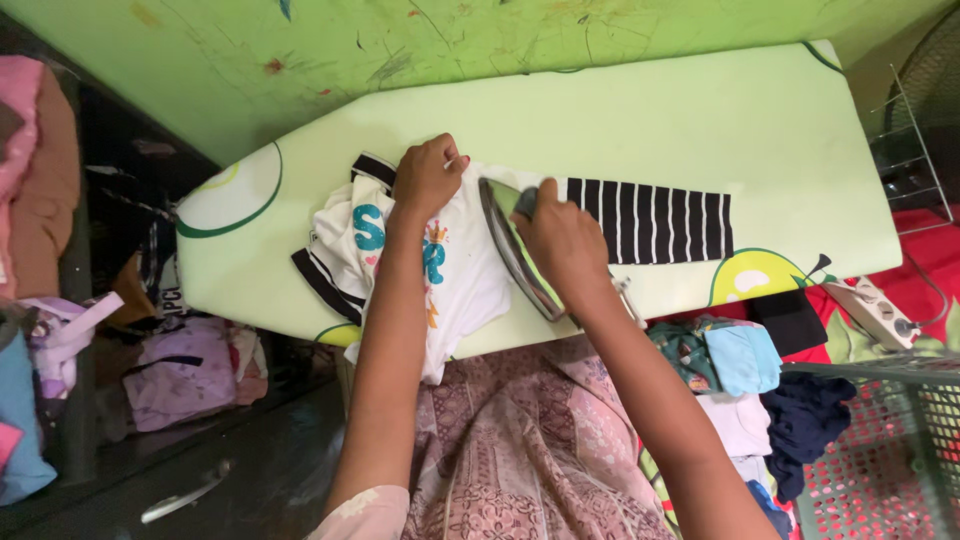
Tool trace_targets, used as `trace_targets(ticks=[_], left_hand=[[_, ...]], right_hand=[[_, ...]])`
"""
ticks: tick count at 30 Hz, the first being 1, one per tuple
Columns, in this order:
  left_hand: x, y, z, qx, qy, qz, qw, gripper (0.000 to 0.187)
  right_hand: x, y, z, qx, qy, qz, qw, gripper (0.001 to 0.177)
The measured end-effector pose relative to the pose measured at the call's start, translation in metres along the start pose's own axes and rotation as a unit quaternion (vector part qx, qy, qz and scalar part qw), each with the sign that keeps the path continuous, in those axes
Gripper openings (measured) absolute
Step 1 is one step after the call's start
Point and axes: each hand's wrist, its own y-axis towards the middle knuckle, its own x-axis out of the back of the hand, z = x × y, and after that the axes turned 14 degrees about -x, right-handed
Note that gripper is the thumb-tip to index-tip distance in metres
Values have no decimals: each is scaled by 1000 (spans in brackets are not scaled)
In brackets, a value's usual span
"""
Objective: The person irons a floral-patterned garment and a white t-shirt with striped sleeves on an ironing board. They smooth the fabric, use the iron, fold the items, and place them aside.
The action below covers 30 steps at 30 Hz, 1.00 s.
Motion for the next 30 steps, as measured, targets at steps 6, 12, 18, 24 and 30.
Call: trace_targets(ticks=[6,12,18,24,30], left_hand=[[-1,3,0,6,9,-6,1000,24],[-1,1,4,-3,4,-20,1000,22],[-5,-1,-1,4,12,-47,999,22],[-8,-4,-7,-34,101,-54,993,19],[-7,-5,-9,-35,125,-45,991,19]], right_hand=[[-6,32,20,12,10,-29,999,45],[4,-17,-13,-5,-19,26,999,45],[-3,2,0,1,4,-1,1000,45],[-16,52,28,-11,27,-14,999,44],[-2,44,-8,-50,3,-16,999,47]])
